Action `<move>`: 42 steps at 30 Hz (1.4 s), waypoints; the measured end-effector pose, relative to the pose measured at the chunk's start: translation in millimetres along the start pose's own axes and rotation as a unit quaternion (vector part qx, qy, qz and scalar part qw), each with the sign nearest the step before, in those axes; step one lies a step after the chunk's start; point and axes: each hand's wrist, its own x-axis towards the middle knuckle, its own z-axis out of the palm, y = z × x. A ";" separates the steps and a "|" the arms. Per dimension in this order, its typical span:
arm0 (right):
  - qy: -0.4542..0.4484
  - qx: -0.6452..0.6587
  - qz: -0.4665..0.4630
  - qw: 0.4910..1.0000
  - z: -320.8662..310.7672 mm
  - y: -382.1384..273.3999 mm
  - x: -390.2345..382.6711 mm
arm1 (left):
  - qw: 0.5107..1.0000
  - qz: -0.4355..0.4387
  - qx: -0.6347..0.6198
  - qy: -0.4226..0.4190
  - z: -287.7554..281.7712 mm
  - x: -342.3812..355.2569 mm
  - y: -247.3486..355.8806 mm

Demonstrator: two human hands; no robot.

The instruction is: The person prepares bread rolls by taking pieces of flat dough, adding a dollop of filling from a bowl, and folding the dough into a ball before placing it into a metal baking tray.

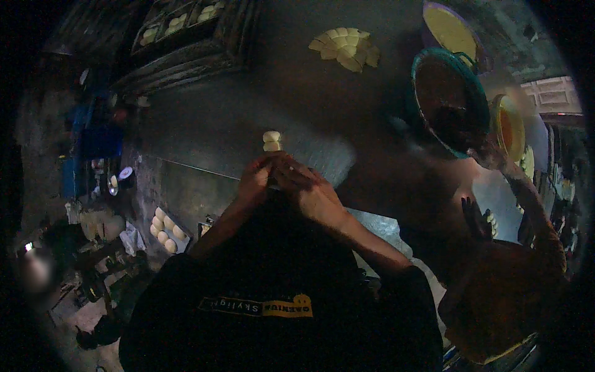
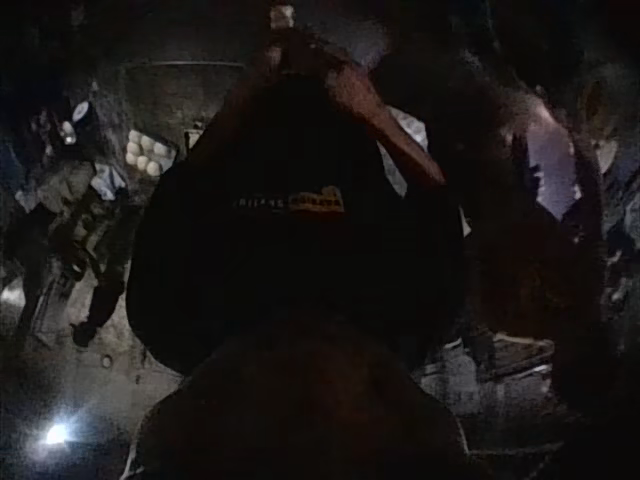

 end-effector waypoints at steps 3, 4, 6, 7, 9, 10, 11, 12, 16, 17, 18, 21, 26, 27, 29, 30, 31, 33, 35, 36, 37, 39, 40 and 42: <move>-0.079 0.087 0.119 0.986 20.6 20.4 10.4 | 0.916 0.256 0.307 0.030 2.2 -3.8 9.9; -0.122 0.134 0.179 0.967 24.6 30.3 15.2 | 0.886 0.297 0.356 0.031 1.2 -4.4 12.0; -0.066 0.281 0.191 0.938 34.0 62.3 23.0 | 0.922 0.218 0.321 0.002 -6.7 1.0 20.3; -0.038 0.352 0.193 0.915 34.4 72.2 30.3 | 0.939 0.164 0.304 -0.004 -10.2 4.0 27.8; -0.089 0.220 0.231 0.944 36.0 84.4 44.8 | 0.966 -0.004 0.257 0.004 -30.5 10.3 51.0; -0.114 0.149 0.252 0.949 35.3 86.8 49.2 | 0.973 0.019 0.232 0.013 -40.1 14.2 57.5; -0.090 0.114 0.226 0.963 44.8 95.3 46.3 | 0.978 0.041 0.206 0.022 -50.1 17.9 63.4; -0.068 0.079 0.198 0.975 61.9 109.2 38.3 | 0.981 0.063 0.179 0.033 -59.2 19.5 68.5; -0.019 -0.044 0.017 0.999 67.3 97.0 48.9 | 0.976 0.086 0.185 0.069 -96.3 1.3 78.0; -0.006 -0.026 0.043 0.999 68.4 93.2 51.0 | 0.976 0.089 0.188 0.072 -109.7 -3.5 72.1; 0.009 -0.007 0.071 0.997 71.0 89.8 51.6 | 0.975 0.090 0.191 0.073 -121.7 -8.4 65.2; -0.046 0.086 0.182 0.978 48.6 95.4 66.4 | 0.977 0.061 0.168 0.114 -149.5 -22.4 51.9; 0.158 -0.018 0.378 0.912 12.4 185.6 110.3 | 0.982 0.079 0.126 0.119 -169.3 -41.4 41.6; 0.199 -0.064 0.325 0.922 12.5 222.2 115.5 | 0.984 0.080 0.116 0.110 -174.4 -39.4 39.3; 0.252 -0.146 0.283 0.914 29.9 292.1 133.5 | 0.983 0.085 0.122 0.104 -169.3 -36.0 44.1; 0.272 -0.185 0.307 0.893 31.6 314.2 137.9 | 0.984 0.085 0.129 0.093 -161.9 -31.6 47.2; 0.290 -0.218 0.324 0.874 29.3 317.8 147.8 | 0.982 0.103 0.132 0.087 -155.7 -30.4 51.3; 0.275 -0.206 0.425 0.838 28.0 315.8 173.1 | 0.978 0.135 0.138 0.084 -142.1 -29.3 60.3; 0.248 -0.200 0.439 0.840 23.4 318.4 179.1 | 0.981 0.117 0.137 0.074 -123.5 -32.5 77.8; 0.232 -0.201 0.404 0.862 19.3 320.3 173.9 | 0.983 0.106 0.136 0.068 -115.2 -33.7 82.9; 0.216 -0.202 0.370 0.880 13.8 322.8 168.6 | 0.986 0.105 0.111 0.064 -108.3 -33.4 82.2; 0.210 -0.082 0.385 0.895 6.8 299.7 156.5 | 0.990 0.106 0.061 0.068 -98.5 -35.8 77.8; 0.204 -0.021 0.387 0.899 6.3 273.7 149.1 | 0.993 0.090 0.031 0.066 -94.8 -35.9 75.2; 0.247 0.328 0.249 0.877 16.9 235.3 102.0 | 0.998 0.049 -0.026 0.042 -84.1 -30.4 67.1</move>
